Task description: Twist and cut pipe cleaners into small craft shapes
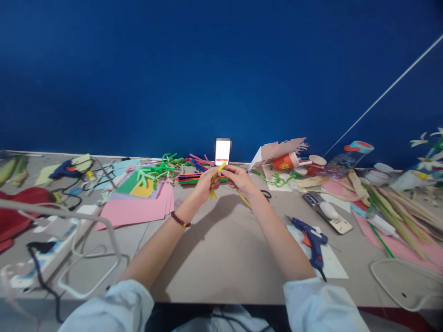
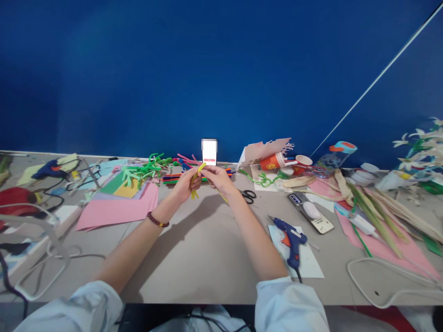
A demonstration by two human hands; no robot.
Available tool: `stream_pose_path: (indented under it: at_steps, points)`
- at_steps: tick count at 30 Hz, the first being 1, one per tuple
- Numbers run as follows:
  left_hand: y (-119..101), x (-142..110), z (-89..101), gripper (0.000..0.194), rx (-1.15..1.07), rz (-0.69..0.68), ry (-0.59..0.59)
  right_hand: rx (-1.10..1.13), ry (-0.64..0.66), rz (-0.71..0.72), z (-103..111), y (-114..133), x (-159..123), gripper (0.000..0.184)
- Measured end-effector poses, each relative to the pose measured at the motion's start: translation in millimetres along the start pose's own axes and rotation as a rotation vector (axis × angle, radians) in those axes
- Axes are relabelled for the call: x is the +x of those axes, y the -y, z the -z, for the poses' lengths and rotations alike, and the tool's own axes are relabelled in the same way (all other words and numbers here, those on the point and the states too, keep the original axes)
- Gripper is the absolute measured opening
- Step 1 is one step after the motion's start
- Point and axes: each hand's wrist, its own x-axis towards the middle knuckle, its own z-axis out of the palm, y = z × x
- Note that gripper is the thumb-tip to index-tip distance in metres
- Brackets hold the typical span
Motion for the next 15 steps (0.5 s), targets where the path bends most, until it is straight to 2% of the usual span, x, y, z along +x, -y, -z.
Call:
stream_pose_path:
  at_steps: [3,10,15]
  points:
    - [0.7,1.1,5.7,0.033,0.015,0.003,0.045,-0.008,-0.008,0.019,0.6,-0.4,0.2,0.035]
    - [-8.6,0.8,12.9,0.036,0.073,0.034,0.107,0.009,0.093,0.076,-1.2,-2.7,-0.8,0.025]
    - [-12.5,-0.6,13.9,0.031,0.028,0.109,0.153,-0.131,0.070,0.166,-2.3,-1.9,-0.6,0.028]
